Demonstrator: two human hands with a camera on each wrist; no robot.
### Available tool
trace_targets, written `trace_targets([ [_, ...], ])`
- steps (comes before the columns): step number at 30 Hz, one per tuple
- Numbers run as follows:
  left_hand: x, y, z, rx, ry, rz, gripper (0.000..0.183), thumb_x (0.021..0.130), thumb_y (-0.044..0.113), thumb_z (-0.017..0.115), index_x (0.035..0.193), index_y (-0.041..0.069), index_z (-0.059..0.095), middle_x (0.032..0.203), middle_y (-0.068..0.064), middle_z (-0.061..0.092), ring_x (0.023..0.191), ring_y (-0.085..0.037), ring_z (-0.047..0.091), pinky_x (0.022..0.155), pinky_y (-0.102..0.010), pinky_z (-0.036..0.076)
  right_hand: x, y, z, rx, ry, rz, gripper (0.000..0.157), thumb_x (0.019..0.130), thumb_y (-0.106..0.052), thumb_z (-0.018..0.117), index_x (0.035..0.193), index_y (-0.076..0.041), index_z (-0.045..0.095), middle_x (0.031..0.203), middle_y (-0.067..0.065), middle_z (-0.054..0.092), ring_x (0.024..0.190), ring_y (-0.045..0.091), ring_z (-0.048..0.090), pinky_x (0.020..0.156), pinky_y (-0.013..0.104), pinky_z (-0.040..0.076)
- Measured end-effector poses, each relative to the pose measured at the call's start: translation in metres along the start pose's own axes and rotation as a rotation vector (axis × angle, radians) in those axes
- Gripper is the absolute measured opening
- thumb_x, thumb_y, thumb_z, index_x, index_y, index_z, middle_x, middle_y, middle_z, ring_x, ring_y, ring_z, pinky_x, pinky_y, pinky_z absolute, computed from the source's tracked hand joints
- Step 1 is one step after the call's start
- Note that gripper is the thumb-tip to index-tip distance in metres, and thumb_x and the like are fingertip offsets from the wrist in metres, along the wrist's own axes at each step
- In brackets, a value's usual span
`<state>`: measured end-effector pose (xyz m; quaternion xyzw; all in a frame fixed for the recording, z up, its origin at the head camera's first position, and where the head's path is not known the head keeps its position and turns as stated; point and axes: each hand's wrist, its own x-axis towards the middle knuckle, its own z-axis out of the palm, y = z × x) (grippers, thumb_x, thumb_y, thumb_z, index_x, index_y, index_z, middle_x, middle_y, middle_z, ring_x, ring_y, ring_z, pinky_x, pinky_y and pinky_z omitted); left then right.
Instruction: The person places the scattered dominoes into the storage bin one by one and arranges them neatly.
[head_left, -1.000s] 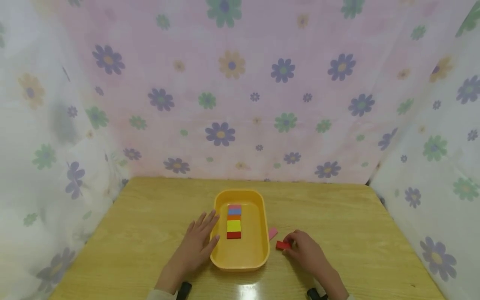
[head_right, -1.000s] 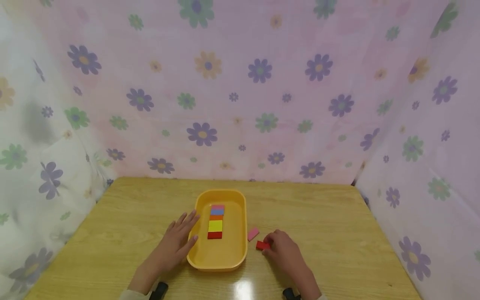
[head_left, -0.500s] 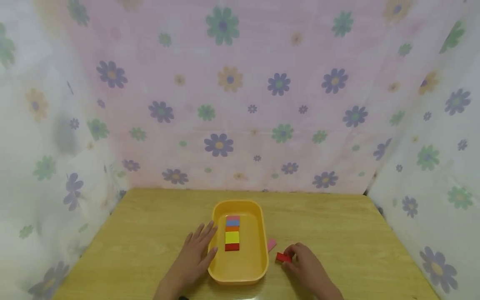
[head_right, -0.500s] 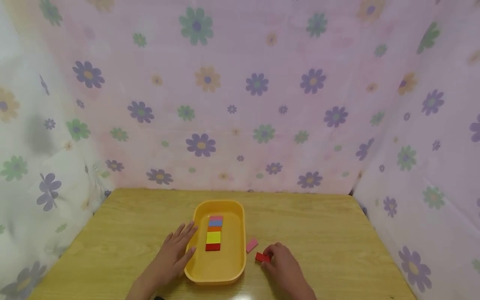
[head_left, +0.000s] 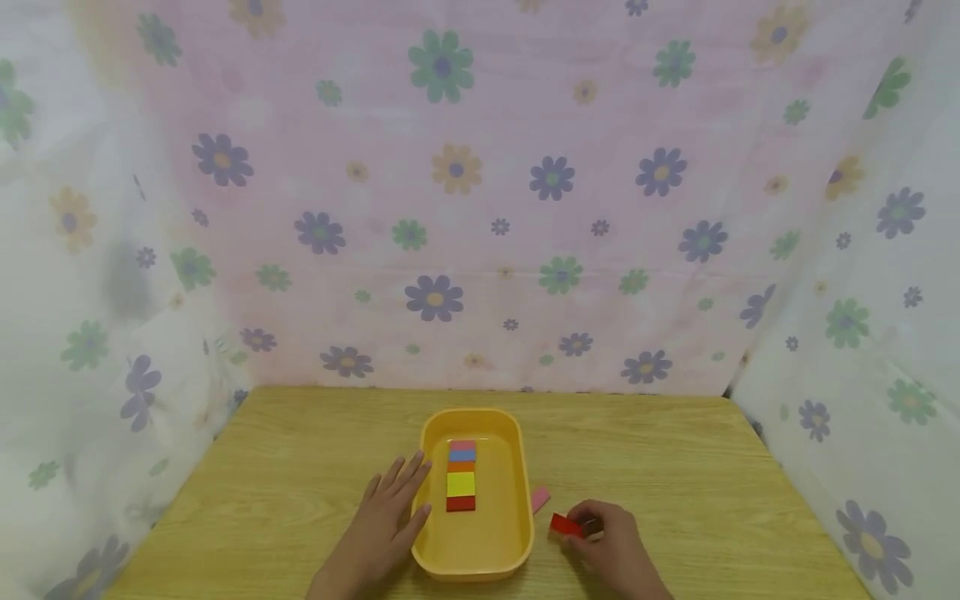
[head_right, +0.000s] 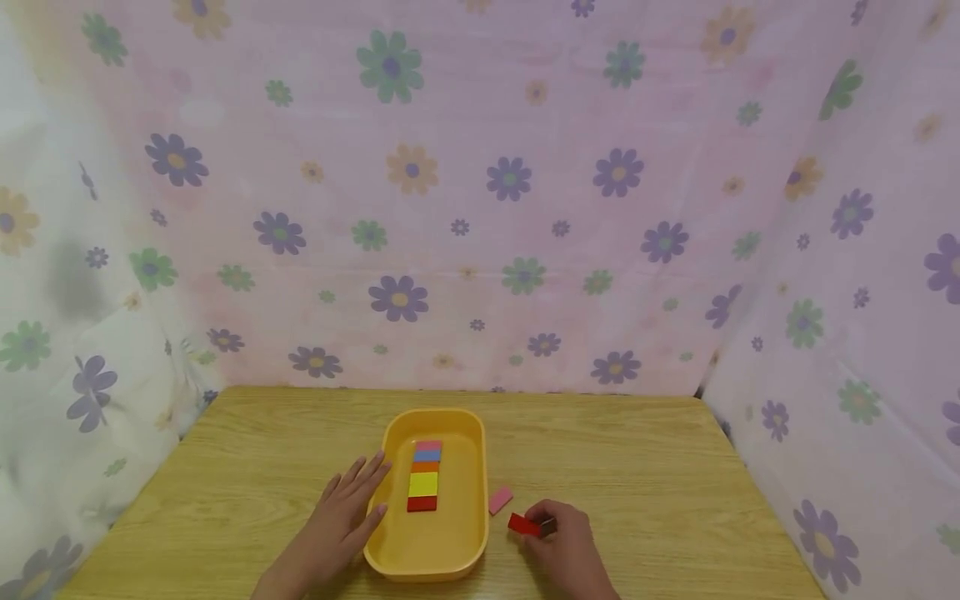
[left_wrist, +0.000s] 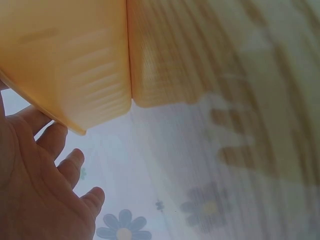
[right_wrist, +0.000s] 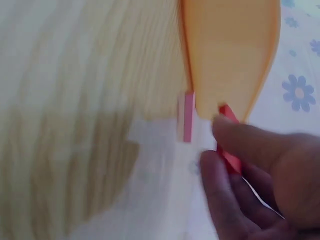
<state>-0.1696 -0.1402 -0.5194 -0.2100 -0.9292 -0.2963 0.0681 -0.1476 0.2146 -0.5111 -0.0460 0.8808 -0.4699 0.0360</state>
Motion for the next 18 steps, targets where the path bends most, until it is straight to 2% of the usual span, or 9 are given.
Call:
trace_targets([
  [3, 0.000, -0.001, 0.000, -0.001, 0.001, 0.002, 0.055, 0.105, 0.030, 0.055, 0.155, 0.009, 0.044, 0.165, -0.005, 0.032, 0.152, -0.041, 0.027, 0.117, -0.073, 0.017, -0.002, -0.003, 0.004, 0.081, 0.083, 0.069, 0.021, 0.078, 0.001, 0.084, 0.097, -0.003, 0.075, 0.096, 0.006, 0.072, 0.081, 0.017, 0.068, 0.067, 0.026, 0.059],
  [6, 0.000, 0.000, -0.001, 0.003, 0.008, 0.009, 0.054, 0.105, 0.030, 0.055, 0.154, 0.009, 0.045, 0.165, -0.007, 0.033, 0.151, -0.042, 0.028, 0.116, -0.073, 0.018, -0.003, -0.004, 0.008, 0.172, 0.129, 0.118, 0.022, 0.078, 0.001, 0.084, 0.099, -0.001, 0.076, 0.097, 0.009, 0.074, 0.082, 0.019, 0.070, 0.066, 0.027, 0.060],
  [13, -0.001, 0.001, -0.001, 0.016, 0.009, 0.010, 0.054, 0.106, 0.033, 0.053, 0.154, 0.009, 0.045, 0.165, -0.007, 0.032, 0.151, -0.042, 0.028, 0.117, -0.072, 0.018, -0.004, -0.007, 0.020, 0.359, 0.258, 0.220, 0.025, 0.088, -0.005, 0.078, 0.111, 0.005, 0.076, 0.105, 0.016, 0.076, 0.073, 0.021, 0.069, 0.061, 0.028, 0.061],
  [18, 0.000, 0.001, -0.002, 0.007, 0.006, 0.009, 0.055, 0.106, 0.032, 0.053, 0.154, 0.009, 0.044, 0.165, -0.007, 0.031, 0.152, -0.042, 0.027, 0.117, -0.072, 0.017, -0.001, -0.012, 0.027, 0.470, 0.350, 0.261, 0.027, 0.091, -0.008, 0.076, 0.115, 0.005, 0.075, 0.110, 0.014, 0.076, 0.076, 0.014, 0.069, 0.064, 0.027, 0.061],
])
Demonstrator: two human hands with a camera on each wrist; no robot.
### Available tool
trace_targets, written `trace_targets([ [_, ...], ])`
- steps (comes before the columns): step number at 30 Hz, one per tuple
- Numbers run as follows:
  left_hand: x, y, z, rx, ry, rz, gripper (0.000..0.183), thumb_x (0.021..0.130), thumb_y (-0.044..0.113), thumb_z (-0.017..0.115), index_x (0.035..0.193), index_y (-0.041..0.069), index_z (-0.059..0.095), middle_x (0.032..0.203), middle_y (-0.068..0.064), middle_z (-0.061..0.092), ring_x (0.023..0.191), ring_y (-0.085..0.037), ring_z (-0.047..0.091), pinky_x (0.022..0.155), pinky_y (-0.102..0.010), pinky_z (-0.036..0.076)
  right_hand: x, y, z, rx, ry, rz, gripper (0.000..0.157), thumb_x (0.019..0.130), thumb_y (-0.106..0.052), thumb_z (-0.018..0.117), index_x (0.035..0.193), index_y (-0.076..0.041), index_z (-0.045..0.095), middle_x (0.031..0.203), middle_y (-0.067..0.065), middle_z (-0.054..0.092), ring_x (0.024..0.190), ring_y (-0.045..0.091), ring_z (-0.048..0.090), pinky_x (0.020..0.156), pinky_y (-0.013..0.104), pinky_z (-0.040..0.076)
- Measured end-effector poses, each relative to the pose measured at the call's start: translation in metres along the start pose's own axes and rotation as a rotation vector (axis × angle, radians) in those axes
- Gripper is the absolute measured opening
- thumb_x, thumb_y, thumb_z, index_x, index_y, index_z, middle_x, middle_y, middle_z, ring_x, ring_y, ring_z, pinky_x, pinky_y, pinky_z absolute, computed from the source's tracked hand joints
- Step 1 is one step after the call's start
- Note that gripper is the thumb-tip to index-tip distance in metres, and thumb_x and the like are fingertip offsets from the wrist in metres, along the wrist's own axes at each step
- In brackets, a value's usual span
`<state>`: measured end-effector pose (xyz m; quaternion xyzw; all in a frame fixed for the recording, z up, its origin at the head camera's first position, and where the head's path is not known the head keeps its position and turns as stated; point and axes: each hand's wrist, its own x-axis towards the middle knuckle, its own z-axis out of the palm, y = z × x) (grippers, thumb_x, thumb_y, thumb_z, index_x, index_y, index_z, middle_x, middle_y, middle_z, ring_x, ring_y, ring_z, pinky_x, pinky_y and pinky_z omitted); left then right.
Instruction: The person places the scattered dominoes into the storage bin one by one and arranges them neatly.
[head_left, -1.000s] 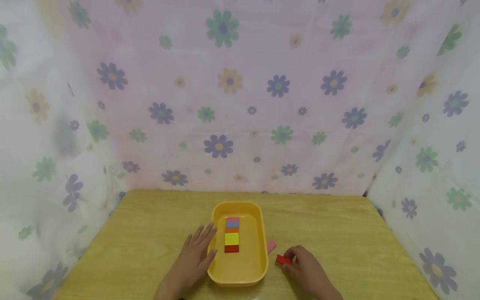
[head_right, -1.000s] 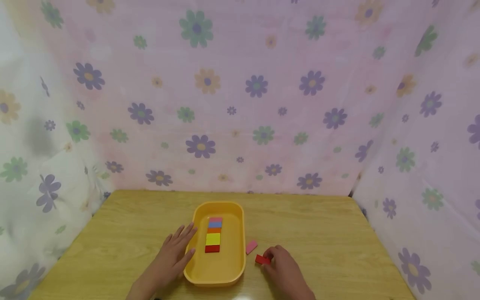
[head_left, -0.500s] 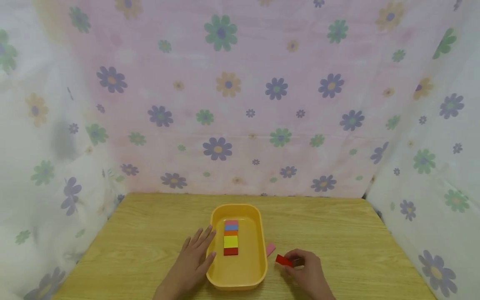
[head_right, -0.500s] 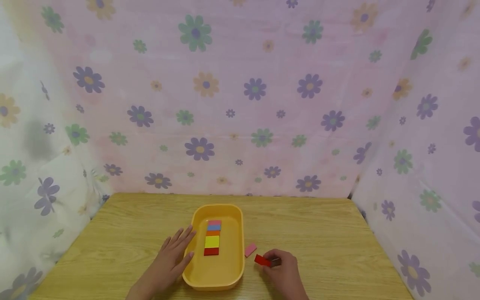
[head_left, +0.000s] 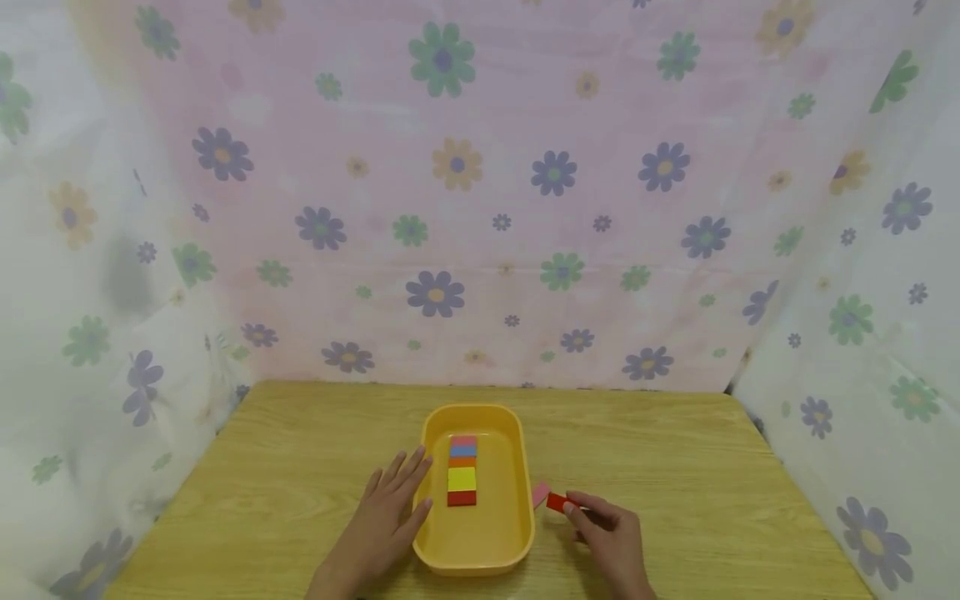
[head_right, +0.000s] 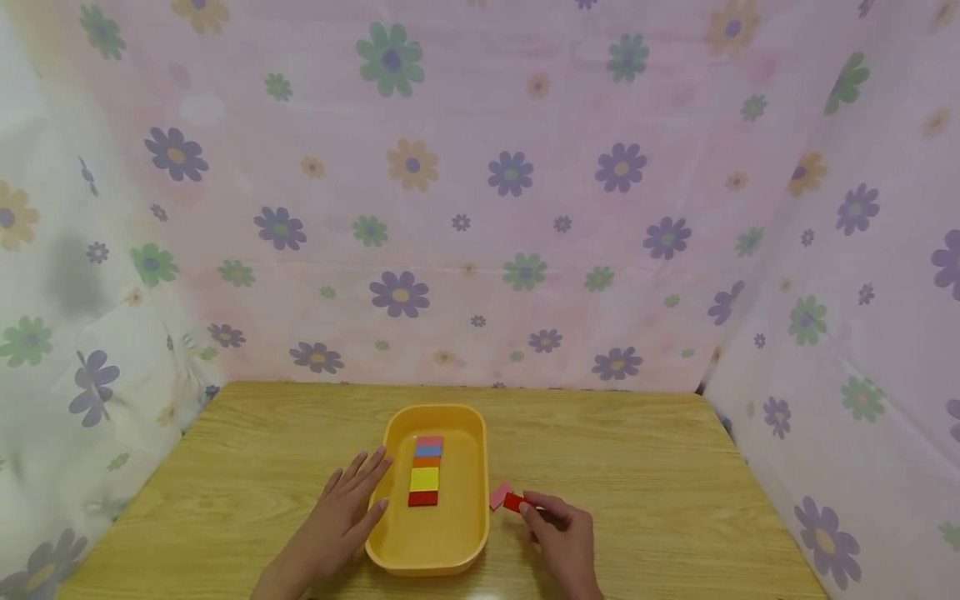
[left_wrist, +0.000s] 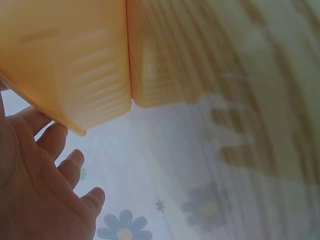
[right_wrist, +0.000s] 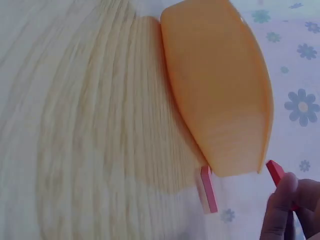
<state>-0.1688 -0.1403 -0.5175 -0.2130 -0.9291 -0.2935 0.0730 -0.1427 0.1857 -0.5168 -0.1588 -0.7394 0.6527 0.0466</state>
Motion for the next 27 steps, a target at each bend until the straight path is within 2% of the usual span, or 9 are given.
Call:
trace_targets([
  [5, 0.000, 0.000, 0.000, 0.008, 0.006, 0.006, 0.055, 0.105, 0.029, 0.056, 0.154, 0.008, 0.044, 0.165, -0.007, 0.032, 0.151, -0.042, 0.027, 0.117, -0.072, 0.018, -0.001, -0.007, 0.006, 0.053, 0.044, 0.030, 0.033, 0.091, -0.012, 0.078, 0.119, 0.003, 0.073, 0.113, 0.010, 0.074, 0.084, 0.010, 0.069, 0.069, 0.028, 0.062],
  [11, 0.001, 0.001, 0.001, 0.007, 0.007, 0.004, 0.055, 0.105, 0.032, 0.054, 0.155, 0.010, 0.044, 0.165, -0.005, 0.031, 0.152, -0.041, 0.027, 0.118, -0.071, 0.017, -0.002, -0.016, 0.012, 0.086, 0.046, 0.024, 0.038, 0.089, -0.013, 0.080, 0.122, 0.003, 0.070, 0.112, 0.008, 0.073, 0.086, 0.011, 0.070, 0.068, 0.028, 0.061],
  [20, -0.001, 0.001, 0.000, 0.005, -0.005, -0.004, 0.056, 0.105, 0.033, 0.054, 0.155, 0.009, 0.044, 0.166, -0.006, 0.030, 0.152, -0.041, 0.025, 0.118, -0.071, 0.016, -0.004, -0.022, 0.025, 0.216, -0.034, -0.078, 0.042, 0.085, -0.007, 0.082, 0.124, 0.003, 0.069, 0.103, 0.009, 0.076, 0.082, 0.014, 0.073, 0.067, 0.027, 0.062],
  [27, 0.003, -0.001, 0.001, 0.007, -0.002, 0.006, 0.056, 0.105, 0.031, 0.056, 0.155, 0.010, 0.043, 0.166, -0.005, 0.030, 0.153, -0.040, 0.025, 0.117, -0.072, 0.017, -0.002, -0.030, 0.040, 0.222, -0.070, -0.091, 0.041, 0.084, -0.007, 0.083, 0.123, 0.002, 0.071, 0.101, 0.011, 0.078, 0.081, 0.013, 0.074, 0.066, 0.027, 0.062],
])
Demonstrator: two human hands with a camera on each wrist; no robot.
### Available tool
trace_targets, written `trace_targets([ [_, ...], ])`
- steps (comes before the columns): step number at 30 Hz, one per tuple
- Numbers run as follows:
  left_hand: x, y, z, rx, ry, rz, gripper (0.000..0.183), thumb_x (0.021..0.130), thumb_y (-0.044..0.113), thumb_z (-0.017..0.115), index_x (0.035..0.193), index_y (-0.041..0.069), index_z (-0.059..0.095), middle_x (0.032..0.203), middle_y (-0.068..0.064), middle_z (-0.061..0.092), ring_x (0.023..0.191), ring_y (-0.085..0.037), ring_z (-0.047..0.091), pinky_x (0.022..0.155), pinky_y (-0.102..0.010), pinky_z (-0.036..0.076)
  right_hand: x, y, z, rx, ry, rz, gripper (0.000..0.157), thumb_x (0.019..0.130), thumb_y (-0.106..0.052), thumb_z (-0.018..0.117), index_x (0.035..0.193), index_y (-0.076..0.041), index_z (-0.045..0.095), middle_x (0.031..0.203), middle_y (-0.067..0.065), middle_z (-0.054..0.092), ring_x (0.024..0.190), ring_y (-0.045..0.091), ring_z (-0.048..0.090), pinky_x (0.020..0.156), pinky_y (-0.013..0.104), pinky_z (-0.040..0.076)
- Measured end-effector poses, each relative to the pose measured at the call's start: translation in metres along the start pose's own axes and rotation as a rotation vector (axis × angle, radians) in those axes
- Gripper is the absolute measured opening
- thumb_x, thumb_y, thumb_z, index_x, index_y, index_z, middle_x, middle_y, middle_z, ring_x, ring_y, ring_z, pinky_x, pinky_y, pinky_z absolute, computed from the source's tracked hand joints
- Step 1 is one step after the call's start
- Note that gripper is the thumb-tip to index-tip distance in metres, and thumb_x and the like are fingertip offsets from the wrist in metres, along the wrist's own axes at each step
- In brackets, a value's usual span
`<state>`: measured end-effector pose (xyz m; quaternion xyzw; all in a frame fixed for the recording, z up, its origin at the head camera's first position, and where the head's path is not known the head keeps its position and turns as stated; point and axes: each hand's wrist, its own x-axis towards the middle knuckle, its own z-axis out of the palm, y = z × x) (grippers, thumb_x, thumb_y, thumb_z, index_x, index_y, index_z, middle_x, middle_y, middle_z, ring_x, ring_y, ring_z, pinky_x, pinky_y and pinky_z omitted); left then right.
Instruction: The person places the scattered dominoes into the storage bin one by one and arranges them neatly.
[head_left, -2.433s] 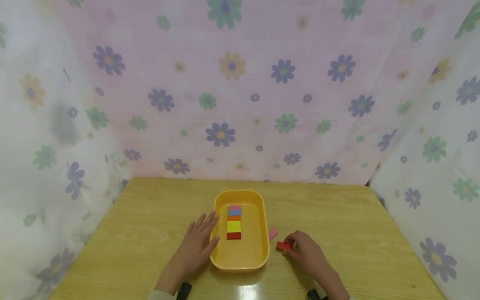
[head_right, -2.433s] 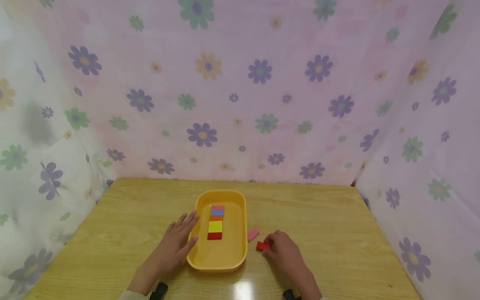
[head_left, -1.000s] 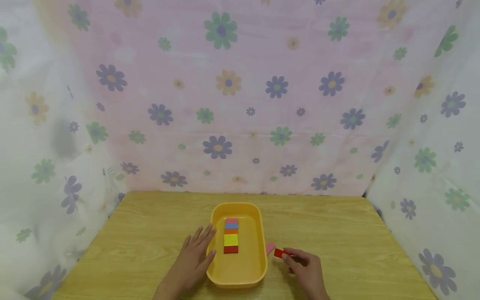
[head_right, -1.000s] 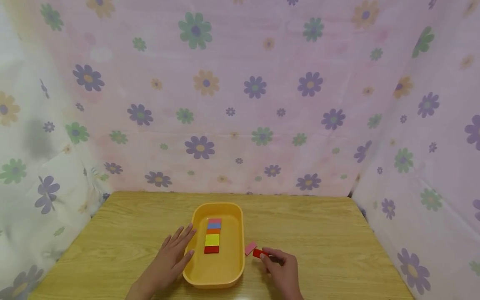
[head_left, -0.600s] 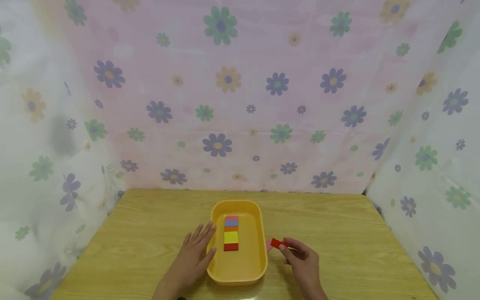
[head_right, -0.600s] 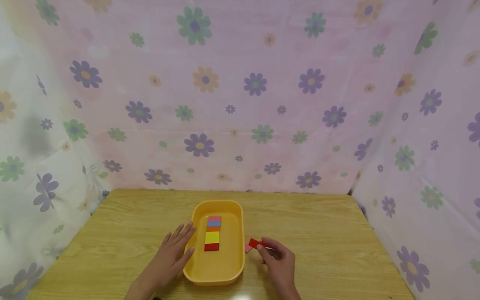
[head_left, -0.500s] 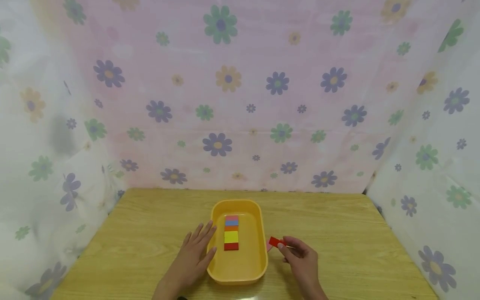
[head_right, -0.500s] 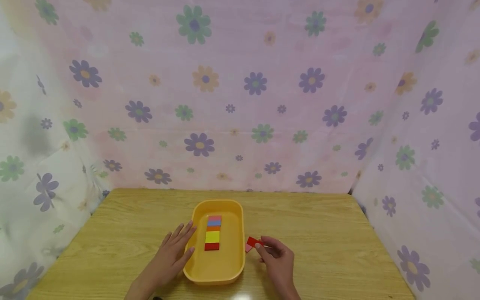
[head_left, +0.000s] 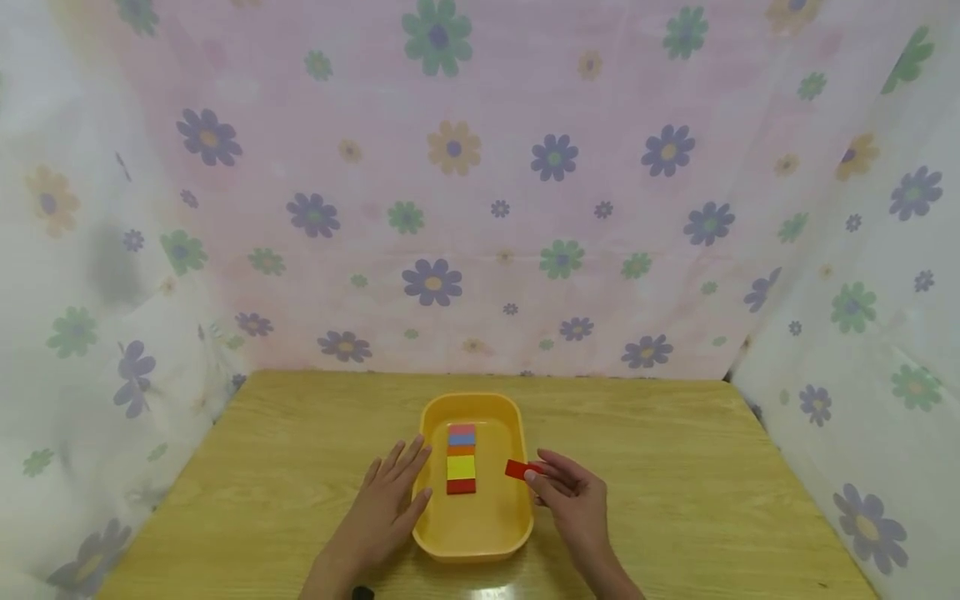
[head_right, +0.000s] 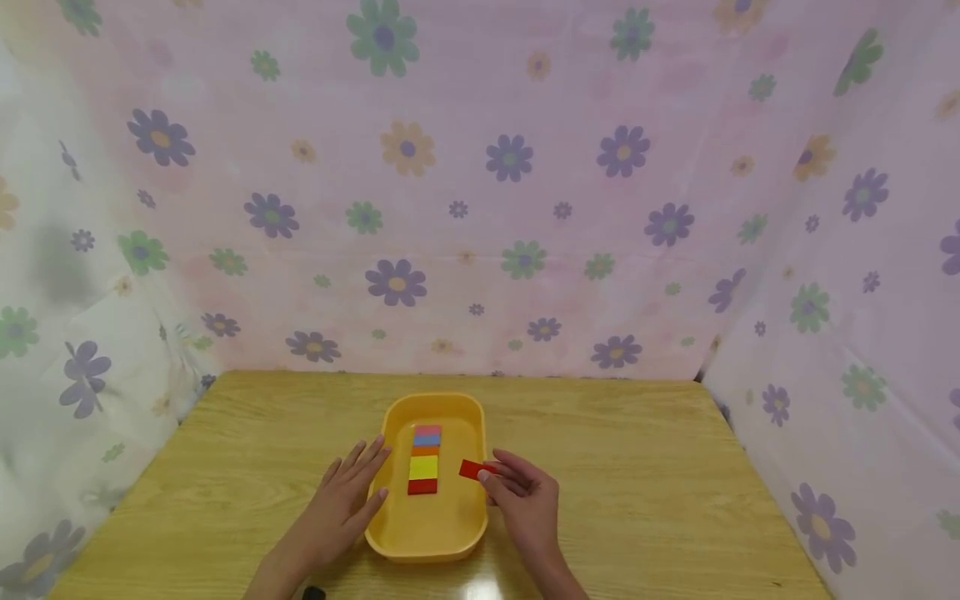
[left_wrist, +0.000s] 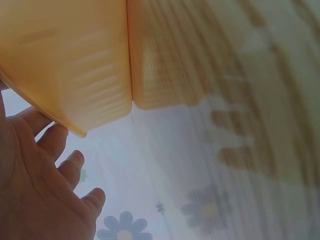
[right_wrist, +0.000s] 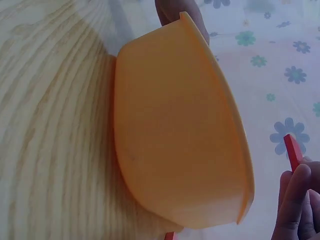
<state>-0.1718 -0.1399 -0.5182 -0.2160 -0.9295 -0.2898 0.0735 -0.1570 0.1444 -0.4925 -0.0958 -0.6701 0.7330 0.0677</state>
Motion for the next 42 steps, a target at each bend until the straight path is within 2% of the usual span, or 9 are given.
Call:
trace_targets([
  [11, 0.002, 0.002, -0.004, 0.008, -0.013, -0.012, 0.057, 0.105, 0.033, 0.055, 0.156, 0.011, 0.042, 0.166, -0.003, 0.029, 0.153, -0.039, 0.024, 0.119, -0.069, 0.016, 0.001, -0.010, 0.029, 0.027, -0.102, -0.087, 0.033, 0.085, -0.005, 0.082, 0.115, 0.005, 0.073, 0.102, 0.021, 0.076, 0.080, 0.016, 0.075, 0.067, 0.030, 0.063],
  [18, 0.001, 0.001, -0.007, 0.010, -0.016, -0.014, 0.058, 0.105, 0.032, 0.056, 0.156, 0.009, 0.043, 0.166, -0.005, 0.030, 0.153, -0.040, 0.024, 0.119, -0.070, 0.017, 0.002, -0.007, 0.047, 0.058, -0.169, -0.102, 0.028, 0.086, -0.003, 0.080, 0.113, 0.005, 0.073, 0.103, 0.024, 0.075, 0.081, 0.017, 0.076, 0.065, 0.031, 0.063],
  [24, 0.001, -0.001, -0.007, 0.020, 0.002, 0.001, 0.057, 0.104, 0.032, 0.057, 0.155, 0.009, 0.043, 0.166, -0.005, 0.031, 0.153, -0.040, 0.026, 0.118, -0.071, 0.018, 0.006, -0.003, 0.059, 0.035, -0.188, -0.097, 0.031, 0.086, -0.005, 0.081, 0.114, 0.004, 0.070, 0.104, 0.022, 0.074, 0.081, 0.018, 0.075, 0.068, 0.034, 0.063],
  [30, 0.003, 0.000, -0.007, 0.017, 0.014, 0.026, 0.058, 0.104, 0.030, 0.058, 0.155, 0.008, 0.043, 0.166, -0.007, 0.031, 0.151, -0.043, 0.028, 0.116, -0.072, 0.019, 0.009, -0.004, 0.065, 0.006, -0.186, -0.130, 0.036, 0.086, -0.002, 0.080, 0.118, 0.004, 0.066, 0.102, 0.025, 0.072, 0.084, 0.040, 0.073, 0.070, 0.044, 0.063],
  [34, 0.004, 0.000, -0.007, 0.003, -0.002, 0.018, 0.058, 0.104, 0.031, 0.057, 0.156, 0.009, 0.042, 0.166, -0.006, 0.030, 0.153, -0.041, 0.025, 0.118, -0.071, 0.016, 0.011, -0.003, 0.069, -0.035, -0.182, -0.136, 0.037, 0.085, -0.001, 0.081, 0.118, 0.005, 0.065, 0.099, 0.025, 0.073, 0.083, 0.046, 0.072, 0.067, 0.041, 0.064],
  [37, 0.005, 0.000, -0.006, -0.005, -0.015, 0.013, 0.059, 0.104, 0.031, 0.057, 0.156, 0.009, 0.041, 0.167, -0.005, 0.029, 0.153, -0.040, 0.024, 0.119, -0.070, 0.016, 0.012, -0.002, 0.072, -0.075, -0.200, -0.130, 0.036, 0.085, -0.002, 0.081, 0.117, 0.005, 0.066, 0.099, 0.024, 0.073, 0.084, 0.045, 0.073, 0.065, 0.034, 0.063],
  [42, 0.004, 0.001, -0.006, -0.006, -0.026, 0.011, 0.059, 0.104, 0.031, 0.058, 0.156, 0.009, 0.041, 0.167, -0.006, 0.030, 0.153, -0.040, 0.024, 0.119, -0.071, 0.016, 0.015, 0.003, 0.074, -0.135, -0.217, -0.121, 0.029, 0.085, -0.003, 0.081, 0.109, 0.007, 0.069, 0.098, 0.023, 0.073, 0.081, 0.038, 0.075, 0.064, 0.031, 0.063],
])
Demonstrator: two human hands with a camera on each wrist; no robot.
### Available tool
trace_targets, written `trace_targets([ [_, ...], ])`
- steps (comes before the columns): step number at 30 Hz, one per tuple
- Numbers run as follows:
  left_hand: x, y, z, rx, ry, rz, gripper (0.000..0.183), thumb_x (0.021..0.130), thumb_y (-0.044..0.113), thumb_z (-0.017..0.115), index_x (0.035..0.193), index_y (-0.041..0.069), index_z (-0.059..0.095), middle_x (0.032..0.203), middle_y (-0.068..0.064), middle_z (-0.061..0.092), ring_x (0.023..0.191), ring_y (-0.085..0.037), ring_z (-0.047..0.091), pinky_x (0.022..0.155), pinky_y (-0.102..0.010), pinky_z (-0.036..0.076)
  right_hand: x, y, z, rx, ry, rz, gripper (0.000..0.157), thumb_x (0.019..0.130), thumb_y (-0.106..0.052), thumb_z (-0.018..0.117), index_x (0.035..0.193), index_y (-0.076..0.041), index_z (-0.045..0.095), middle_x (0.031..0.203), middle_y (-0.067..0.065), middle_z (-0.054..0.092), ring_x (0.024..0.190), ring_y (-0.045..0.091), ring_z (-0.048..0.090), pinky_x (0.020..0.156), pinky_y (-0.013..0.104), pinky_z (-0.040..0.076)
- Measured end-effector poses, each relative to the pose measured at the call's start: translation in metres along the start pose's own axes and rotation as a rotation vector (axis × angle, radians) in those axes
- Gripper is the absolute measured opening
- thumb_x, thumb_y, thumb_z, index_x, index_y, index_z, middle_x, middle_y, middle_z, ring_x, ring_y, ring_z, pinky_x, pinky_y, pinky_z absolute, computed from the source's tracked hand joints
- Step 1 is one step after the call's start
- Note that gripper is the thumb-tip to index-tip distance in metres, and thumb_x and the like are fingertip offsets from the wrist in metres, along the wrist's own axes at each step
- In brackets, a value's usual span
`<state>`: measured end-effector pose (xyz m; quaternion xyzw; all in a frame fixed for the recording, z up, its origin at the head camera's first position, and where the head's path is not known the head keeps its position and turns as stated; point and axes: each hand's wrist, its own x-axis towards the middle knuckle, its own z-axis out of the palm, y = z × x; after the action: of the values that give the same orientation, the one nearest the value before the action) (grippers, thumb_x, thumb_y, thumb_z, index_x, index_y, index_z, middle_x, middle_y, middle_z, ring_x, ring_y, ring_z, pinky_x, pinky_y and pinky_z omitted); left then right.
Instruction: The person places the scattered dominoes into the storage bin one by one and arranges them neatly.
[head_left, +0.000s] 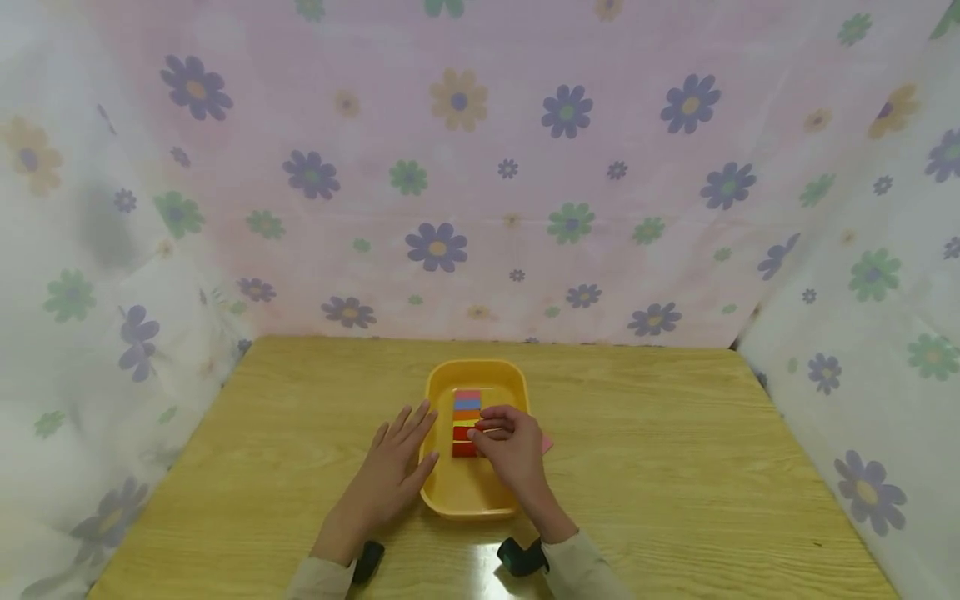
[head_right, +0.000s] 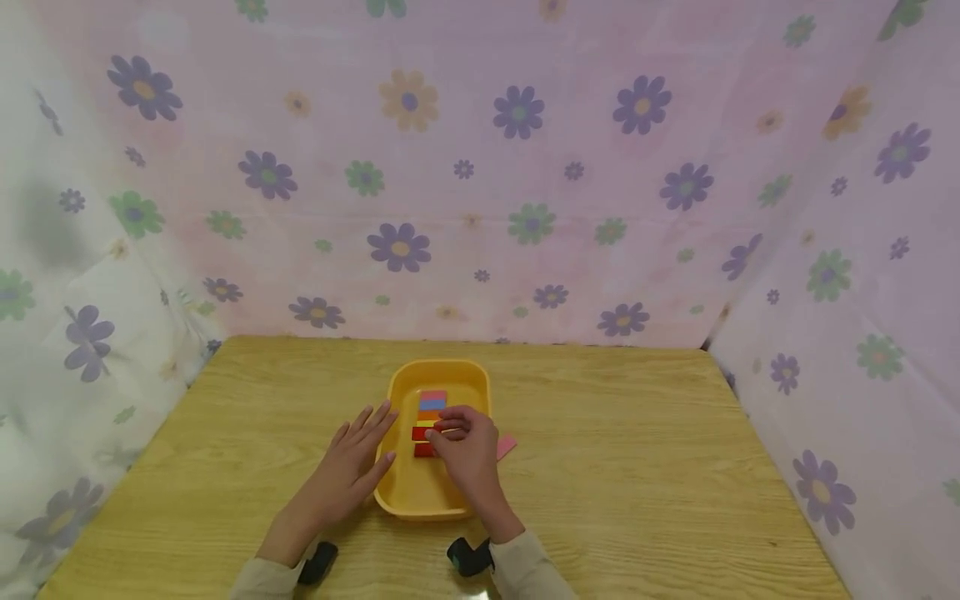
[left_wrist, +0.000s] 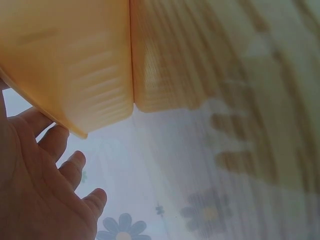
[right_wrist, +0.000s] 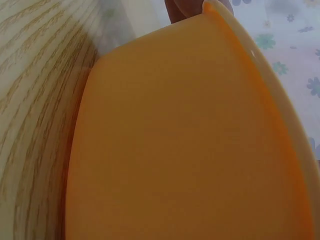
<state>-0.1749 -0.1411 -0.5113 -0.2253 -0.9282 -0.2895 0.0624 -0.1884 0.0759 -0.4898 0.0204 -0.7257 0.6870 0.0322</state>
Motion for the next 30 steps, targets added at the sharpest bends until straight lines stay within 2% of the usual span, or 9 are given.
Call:
trace_targets([
  [9, 0.001, 0.000, 0.000, 0.012, 0.001, -0.004, 0.059, 0.104, 0.032, 0.057, 0.156, 0.009, 0.041, 0.166, -0.006, 0.030, 0.154, -0.039, 0.024, 0.120, -0.069, 0.017, 0.003, 0.006, 0.002, -0.131, -0.059, 0.074, 0.033, 0.081, -0.001, 0.081, 0.107, 0.013, 0.067, 0.089, 0.017, 0.072, 0.070, 0.026, 0.075, 0.060, 0.032, 0.062],
  [16, 0.001, 0.000, -0.001, -0.018, -0.020, -0.012, 0.060, 0.105, 0.035, 0.055, 0.158, 0.013, 0.039, 0.168, -0.004, 0.027, 0.155, -0.038, 0.022, 0.120, -0.069, 0.015, 0.000, 0.006, 0.003, -0.235, -0.082, 0.117, 0.038, 0.080, 0.002, 0.081, 0.111, 0.013, 0.064, 0.088, 0.018, 0.070, 0.063, 0.020, 0.070, 0.059, 0.032, 0.061],
  [21, 0.002, 0.001, -0.001, -0.013, -0.016, -0.008, 0.060, 0.105, 0.035, 0.055, 0.158, 0.011, 0.039, 0.168, -0.005, 0.027, 0.154, -0.039, 0.022, 0.120, -0.069, 0.015, 0.002, 0.006, 0.002, -0.362, -0.108, 0.140, 0.044, 0.077, 0.000, 0.084, 0.113, 0.013, 0.063, 0.083, 0.014, 0.071, 0.063, 0.016, 0.066, 0.056, 0.029, 0.059],
  [26, 0.003, 0.001, -0.001, 0.004, -0.007, -0.002, 0.060, 0.105, 0.035, 0.055, 0.157, 0.010, 0.040, 0.167, -0.005, 0.028, 0.154, -0.039, 0.023, 0.119, -0.069, 0.016, 0.004, 0.009, 0.006, -0.501, -0.097, 0.162, 0.048, 0.075, -0.004, 0.087, 0.113, 0.010, 0.062, 0.079, 0.009, 0.069, 0.062, 0.015, 0.063, 0.056, 0.027, 0.054],
  [30, 0.001, 0.001, -0.002, 0.005, -0.012, -0.012, 0.060, 0.105, 0.037, 0.054, 0.158, 0.011, 0.039, 0.167, -0.003, 0.027, 0.155, -0.037, 0.022, 0.120, -0.069, 0.016, 0.005, 0.012, 0.008, -0.566, -0.096, 0.182, 0.053, 0.075, -0.007, 0.088, 0.117, 0.011, 0.059, 0.074, 0.008, 0.067, 0.058, 0.015, 0.061, 0.055, 0.026, 0.051],
])
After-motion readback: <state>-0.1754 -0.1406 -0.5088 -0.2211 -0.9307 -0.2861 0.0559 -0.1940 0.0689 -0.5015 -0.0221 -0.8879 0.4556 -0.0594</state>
